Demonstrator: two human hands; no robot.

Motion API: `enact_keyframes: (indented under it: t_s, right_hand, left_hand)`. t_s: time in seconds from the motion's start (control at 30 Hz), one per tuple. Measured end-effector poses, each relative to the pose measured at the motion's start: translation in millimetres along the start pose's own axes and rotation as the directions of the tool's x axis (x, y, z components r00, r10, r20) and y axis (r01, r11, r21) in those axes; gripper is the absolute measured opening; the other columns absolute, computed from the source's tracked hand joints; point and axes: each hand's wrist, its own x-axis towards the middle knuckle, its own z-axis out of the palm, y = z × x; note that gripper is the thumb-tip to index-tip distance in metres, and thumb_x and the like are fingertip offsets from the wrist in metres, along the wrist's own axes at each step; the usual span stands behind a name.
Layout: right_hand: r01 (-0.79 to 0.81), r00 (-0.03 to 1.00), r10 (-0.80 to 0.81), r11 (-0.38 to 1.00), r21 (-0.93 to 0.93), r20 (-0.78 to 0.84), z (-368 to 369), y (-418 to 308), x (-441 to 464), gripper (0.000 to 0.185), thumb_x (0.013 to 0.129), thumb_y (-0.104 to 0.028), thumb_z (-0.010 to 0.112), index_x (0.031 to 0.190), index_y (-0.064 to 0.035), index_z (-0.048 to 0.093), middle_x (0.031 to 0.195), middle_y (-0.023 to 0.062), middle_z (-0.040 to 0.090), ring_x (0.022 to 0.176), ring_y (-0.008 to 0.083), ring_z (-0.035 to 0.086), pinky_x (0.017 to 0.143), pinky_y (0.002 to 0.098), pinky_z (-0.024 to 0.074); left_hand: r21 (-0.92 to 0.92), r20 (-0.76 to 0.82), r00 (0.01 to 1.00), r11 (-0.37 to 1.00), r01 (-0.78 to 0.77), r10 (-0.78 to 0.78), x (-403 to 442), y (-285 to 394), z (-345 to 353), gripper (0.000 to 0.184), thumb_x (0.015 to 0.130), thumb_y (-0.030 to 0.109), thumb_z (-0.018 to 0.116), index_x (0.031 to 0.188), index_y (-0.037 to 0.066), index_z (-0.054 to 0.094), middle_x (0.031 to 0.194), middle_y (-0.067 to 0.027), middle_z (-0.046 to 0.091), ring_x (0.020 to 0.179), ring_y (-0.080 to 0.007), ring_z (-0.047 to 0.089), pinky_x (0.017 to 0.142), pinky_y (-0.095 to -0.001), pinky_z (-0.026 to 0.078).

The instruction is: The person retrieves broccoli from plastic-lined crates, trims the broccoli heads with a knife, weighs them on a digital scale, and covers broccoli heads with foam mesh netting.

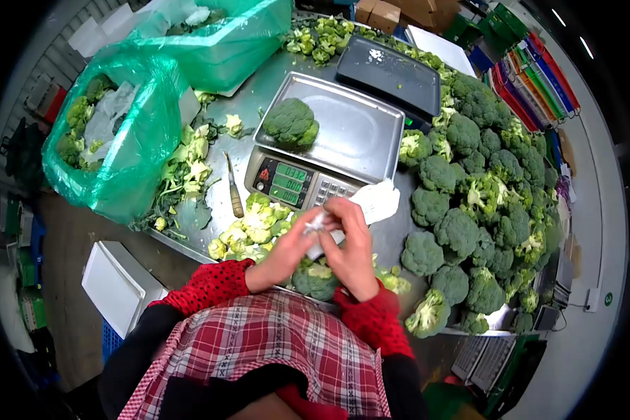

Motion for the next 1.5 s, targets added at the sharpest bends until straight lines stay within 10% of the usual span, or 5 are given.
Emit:
enact_keyframes:
  t_s: [0.63, 0.9, 1.03, 1.17, 1.5]
  right_hand:
    - [-0.088, 0.959, 0.017, 0.968, -0.237, -0.284, 87, -19, -18, 0.040, 0.071, 0.010, 0.064, 0.110, 0.0014, 0.059, 0.125, 0.0117, 0.052, 0.103, 0.0200, 0.058, 0.085, 0.0300, 0.0501]
    - [-0.106, 0.924, 0.312, 0.764, 0.637, -0.221, 63, -20, -14, 0.036, 0.080, 0.013, 0.063, 0.114, 0.0044, 0.056, 0.118, 0.0072, 0.054, 0.098, 0.0112, 0.056, 0.087, 0.0264, 0.0486]
    - [-0.184, 0.912, -0.007, 0.887, -0.424, -0.410, 80, -20, -20, 0.035, 0.073, 0.007, 0.067, 0.107, 0.0037, 0.058, 0.117, 0.0153, 0.056, 0.101, 0.0245, 0.060, 0.089, 0.0348, 0.0507]
    - [0.251, 0.919, -0.249, 0.967, -0.036, -0.306, 88, -87, 7, 0.028, 0.077, 0.006, 0.063, 0.104, 0.0051, 0.059, 0.108, 0.0173, 0.059, 0.099, 0.0288, 0.061, 0.085, 0.0365, 0.0516]
    - [0.072, 0.981, -0.173, 0.756, -0.651, -0.092, 82, 9, -12, 0.026, 0.076, -0.012, 0.061, 0.101, -0.0045, 0.065, 0.092, 0.0124, 0.067, 0.087, 0.0305, 0.065, 0.075, 0.0403, 0.0520]
  left_hand:
    - [0.047, 0.257, 0.945, 0.980, 0.196, -0.201, -23, 39, -75, 0.061, 0.099, 0.018, 0.048, 0.150, -0.002, 0.021, 0.144, -0.0138, 0.039, 0.132, -0.0204, 0.040, 0.108, -0.0315, 0.033]
    - [0.237, 0.139, 0.989, 0.968, -0.080, 0.047, -5, 4, -119, 0.030, 0.094, 0.001, 0.054, 0.124, -0.002, 0.058, 0.108, -0.0044, 0.064, 0.100, -0.0107, 0.059, 0.085, -0.0251, 0.049]
    - [0.335, -0.096, 0.950, 0.908, -0.250, 0.297, 32, 17, -117, 0.022, 0.091, -0.003, 0.049, 0.108, -0.004, 0.063, 0.100, -0.0089, 0.068, 0.086, -0.0162, 0.062, 0.078, -0.0279, 0.050]
    - [0.635, 0.202, 0.829, 0.574, -0.517, 0.522, 34, 51, -79, 0.033, 0.077, -0.005, 0.061, 0.110, -0.003, 0.064, 0.091, -0.0147, 0.067, 0.080, -0.0230, 0.066, 0.073, -0.0318, 0.052]
    - [0.508, 0.426, 0.688, 0.474, -0.719, 0.588, 17, 30, -74, 0.029, 0.076, -0.002, 0.065, 0.105, -0.005, 0.066, 0.081, -0.0164, 0.069, 0.065, -0.0252, 0.067, 0.060, -0.0322, 0.054]
